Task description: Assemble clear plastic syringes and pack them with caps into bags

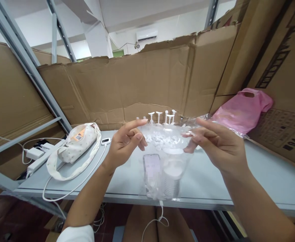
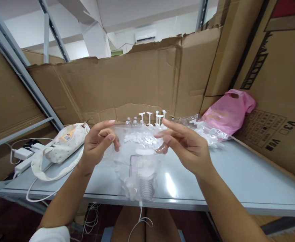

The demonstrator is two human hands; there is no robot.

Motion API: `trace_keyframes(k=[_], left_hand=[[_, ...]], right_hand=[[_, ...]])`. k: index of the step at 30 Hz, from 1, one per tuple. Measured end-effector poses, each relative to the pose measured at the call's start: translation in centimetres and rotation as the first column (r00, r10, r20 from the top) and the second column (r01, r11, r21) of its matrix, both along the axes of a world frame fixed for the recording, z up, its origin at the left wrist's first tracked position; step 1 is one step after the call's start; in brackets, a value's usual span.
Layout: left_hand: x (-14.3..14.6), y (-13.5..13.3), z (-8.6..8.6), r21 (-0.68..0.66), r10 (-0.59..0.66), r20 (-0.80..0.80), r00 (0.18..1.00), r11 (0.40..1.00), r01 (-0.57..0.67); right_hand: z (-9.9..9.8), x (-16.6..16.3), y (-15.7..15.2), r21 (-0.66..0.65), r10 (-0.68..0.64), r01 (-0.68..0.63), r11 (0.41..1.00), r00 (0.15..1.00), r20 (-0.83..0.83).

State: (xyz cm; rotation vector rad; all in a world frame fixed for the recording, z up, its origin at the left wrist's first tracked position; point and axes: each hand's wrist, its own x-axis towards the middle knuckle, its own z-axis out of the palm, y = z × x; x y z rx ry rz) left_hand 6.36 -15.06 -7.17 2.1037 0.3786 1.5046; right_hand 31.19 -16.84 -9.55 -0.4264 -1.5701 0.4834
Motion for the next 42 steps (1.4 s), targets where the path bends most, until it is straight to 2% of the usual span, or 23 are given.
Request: trace_keyframes(k=[4,12,15,17,19,22,23,25,26,28,31,34,39,42], left_hand=[[-0.5,0.0,0.3,-0.005,-0.028,-0.129,0.991,1.000,0.027],[-0.5,0.1,0.5,0.091,0.106,-0.177,0.979,0.992,-0.091],[-0.4,0.1,0.5,0.139,0.139,-0.204,0.969,0.984,-0.112],[-0.3,0.0,0.5,0.177,0.211,-0.216,0.953,0.969,-0.175],[0.0,-0.3,0.7,0.227,0.346,-0.163,0.924,0.924,-0.306],[0.8,-1.2,1.8,0.316,0.544,-0.082,0.835,0.809,-0.496],[1.2,-1.6,2.4,0.355,0.585,-0.109,0.804,0.778,-0.518],[2.2,-2.4,3.7,0.446,0.629,-0.260,0.733,0.751,-0.486],[2.7,-2.7,4.3,0.479,0.630,-0.334,0.701,0.754,-0.449],[3.6,-3.1,5.3,0.495,0.584,-0.477,0.657,0.796,-0.349],[4.6,-3.1,6.2,0.444,0.493,-0.614,0.617,0.862,-0.247],[4.9,-2.9,6.6,0.399,0.461,-0.662,0.591,0.884,-0.243],[5.2,-2.9,6.6,0.366,0.448,-0.682,0.578,0.893,-0.261],[5.4,-2.8,6.5,0.384,0.462,-0.673,0.578,0.886,-0.261]], right_hand=[[-0.1,0.3,0.1,0.080,0.003,-0.011,0.997,0.995,0.098],[-0.6,0.9,0.8,-0.029,0.137,-0.136,0.990,0.990,0.028],[-0.4,0.6,0.9,-0.058,0.067,-0.066,0.996,0.997,0.023],[-0.1,0.4,0.8,-0.087,-0.007,0.010,0.996,0.999,0.041],[0.1,0.2,0.6,-0.115,-0.040,0.047,0.992,0.997,0.061],[0.4,0.1,0.2,-0.120,-0.068,0.080,0.990,0.992,0.102],[0.5,0.1,0.1,-0.112,-0.080,0.093,0.989,0.989,0.121],[0.6,-0.2,-0.3,-0.077,-0.107,0.121,0.990,0.981,0.164],[0.7,-0.4,-0.5,-0.052,-0.126,0.138,0.989,0.974,0.189],[0.9,-0.7,-0.9,0.000,-0.180,0.185,0.983,0.956,0.231],[1.2,-1.0,-1.5,0.048,-0.251,0.247,0.968,0.927,0.278],[1.5,-0.9,-1.8,0.036,-0.254,0.256,0.966,0.915,0.313],[1.9,-1.1,-1.7,-0.117,-0.146,0.187,0.975,0.945,0.293],[2.0,-1.3,-1.5,-0.160,-0.133,0.180,0.971,0.955,0.264]])
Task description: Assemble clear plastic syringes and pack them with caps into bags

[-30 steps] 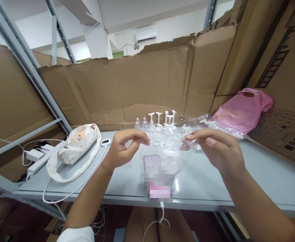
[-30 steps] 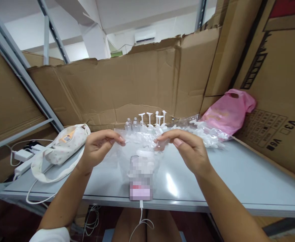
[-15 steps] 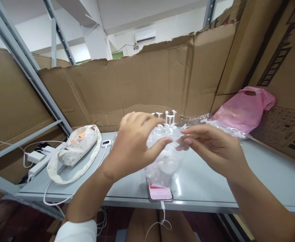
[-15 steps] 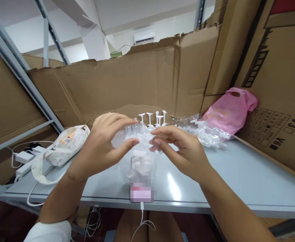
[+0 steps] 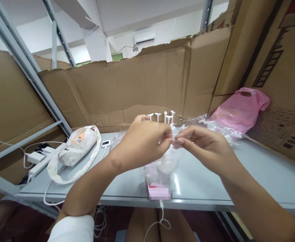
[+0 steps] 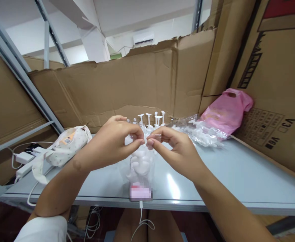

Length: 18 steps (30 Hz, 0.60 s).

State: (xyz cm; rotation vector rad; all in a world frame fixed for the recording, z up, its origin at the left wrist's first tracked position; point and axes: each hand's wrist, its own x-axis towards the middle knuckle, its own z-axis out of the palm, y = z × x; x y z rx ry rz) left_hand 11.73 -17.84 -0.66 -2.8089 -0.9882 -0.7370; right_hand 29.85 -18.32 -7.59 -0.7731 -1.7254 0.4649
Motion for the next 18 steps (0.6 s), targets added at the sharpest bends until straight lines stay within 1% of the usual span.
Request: trace_keyframes(k=[2,5,8,10,12,15,17,18], left_hand=[[-0.3,0.2,0.0,0.037,0.004,0.004,1.000,0.999,-0.004],[-1.6,0.9,0.0,0.079,0.040,0.055,0.998,0.996,-0.044],[-3.3,1.7,0.0,0.045,0.082,0.113,0.990,0.995,-0.087],[-4.0,2.2,-0.2,0.006,0.079,0.148,0.986,0.997,-0.081],[-4.1,2.7,-0.6,-0.038,0.065,0.232,0.970,0.998,-0.058],[-3.4,3.5,-1.8,-0.134,0.044,0.418,0.907,0.991,0.014],[-2.8,4.1,-2.9,-0.215,0.033,0.523,0.852,0.972,0.095],[-2.5,4.3,-3.4,-0.254,0.030,0.563,0.826,0.957,0.138]], right_hand=[[0.0,0.2,0.2,0.001,-0.013,0.013,1.000,1.000,-0.026],[-0.1,1.0,0.6,0.019,-0.042,0.044,0.999,0.995,-0.089],[0.0,1.9,1.0,0.009,-0.059,0.060,0.998,0.991,-0.121],[0.2,2.1,1.2,-0.008,-0.061,0.060,0.998,0.991,-0.115],[0.5,2.1,1.5,-0.025,-0.065,0.062,0.998,0.990,-0.121],[0.6,2.1,2.0,-0.057,-0.078,0.069,0.996,0.984,-0.160],[0.1,2.4,2.5,-0.099,-0.057,0.037,0.994,0.976,-0.208],[-0.4,2.7,2.8,-0.124,-0.028,-0.002,0.992,0.970,-0.240]])
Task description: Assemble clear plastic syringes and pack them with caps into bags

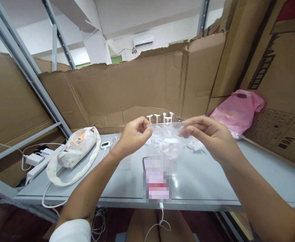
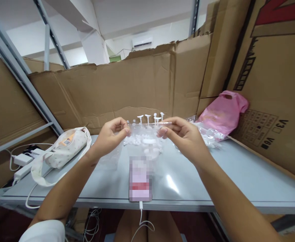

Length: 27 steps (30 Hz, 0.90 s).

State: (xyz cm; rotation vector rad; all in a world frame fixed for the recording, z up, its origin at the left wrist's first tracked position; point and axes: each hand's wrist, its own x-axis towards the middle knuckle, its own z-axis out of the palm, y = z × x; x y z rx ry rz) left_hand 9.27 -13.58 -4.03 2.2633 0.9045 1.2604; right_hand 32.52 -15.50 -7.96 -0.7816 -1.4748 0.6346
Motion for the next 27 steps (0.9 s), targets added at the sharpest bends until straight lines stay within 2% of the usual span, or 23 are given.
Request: trace_keyframes(k=[4,9,12,15,18,19,21,22,24,25,27], left_hand=[[0.8,0.2,-1.4,-0.103,-0.069,0.096,0.993,0.992,0.079],[1.4,-0.1,-1.8,-0.105,-0.099,0.106,0.989,0.988,0.110],[1.8,0.1,-2.0,-0.083,-0.125,0.144,0.982,0.987,0.138],[1.7,0.7,-2.3,-0.034,-0.081,0.187,0.979,0.995,0.089],[1.2,1.7,-2.9,-0.006,0.010,0.153,0.988,1.000,-0.009],[1.0,2.1,-3.3,-0.004,0.032,0.094,0.995,0.999,-0.032],[0.8,3.1,-4.2,-0.003,0.058,-0.102,0.993,0.998,-0.059],[0.8,3.5,-4.8,-0.006,0.063,-0.226,0.972,0.998,-0.066],[1.0,4.5,-6.2,-0.010,0.072,-0.457,0.886,0.996,-0.087],[1.3,5.0,-6.9,-0.012,0.080,-0.553,0.829,0.995,-0.104],[1.8,6.0,-8.1,-0.019,0.087,-0.695,0.714,0.990,-0.140]], right_hand=[[-3.4,0.9,0.8,-0.119,0.174,-0.181,0.976,0.983,-0.066],[-8.2,-1.0,0.3,-0.296,0.279,-0.257,0.920,0.960,0.034],[-9.4,-2.7,-0.3,-0.298,0.160,-0.145,0.943,0.987,0.026],[-8.9,-2.3,-0.1,-0.238,-0.039,0.038,0.971,0.999,0.001],[-7.0,1.0,1.0,-0.156,-0.261,0.255,0.954,0.965,-0.018],[-6.2,2.6,1.6,-0.122,-0.319,0.316,0.941,0.948,-0.004],[-4.7,6.1,3.1,-0.065,-0.396,0.406,0.912,0.910,0.127],[-3.9,7.9,4.0,-0.007,-0.481,0.490,0.872,0.858,0.179],[-2.8,11.0,5.8,0.068,-0.593,0.618,0.783,0.711,0.378],[-2.4,12.2,6.8,0.060,-0.591,0.662,0.747,0.621,0.515],[-1.8,13.9,8.5,0.024,-0.564,0.696,0.717,0.561,0.606]])
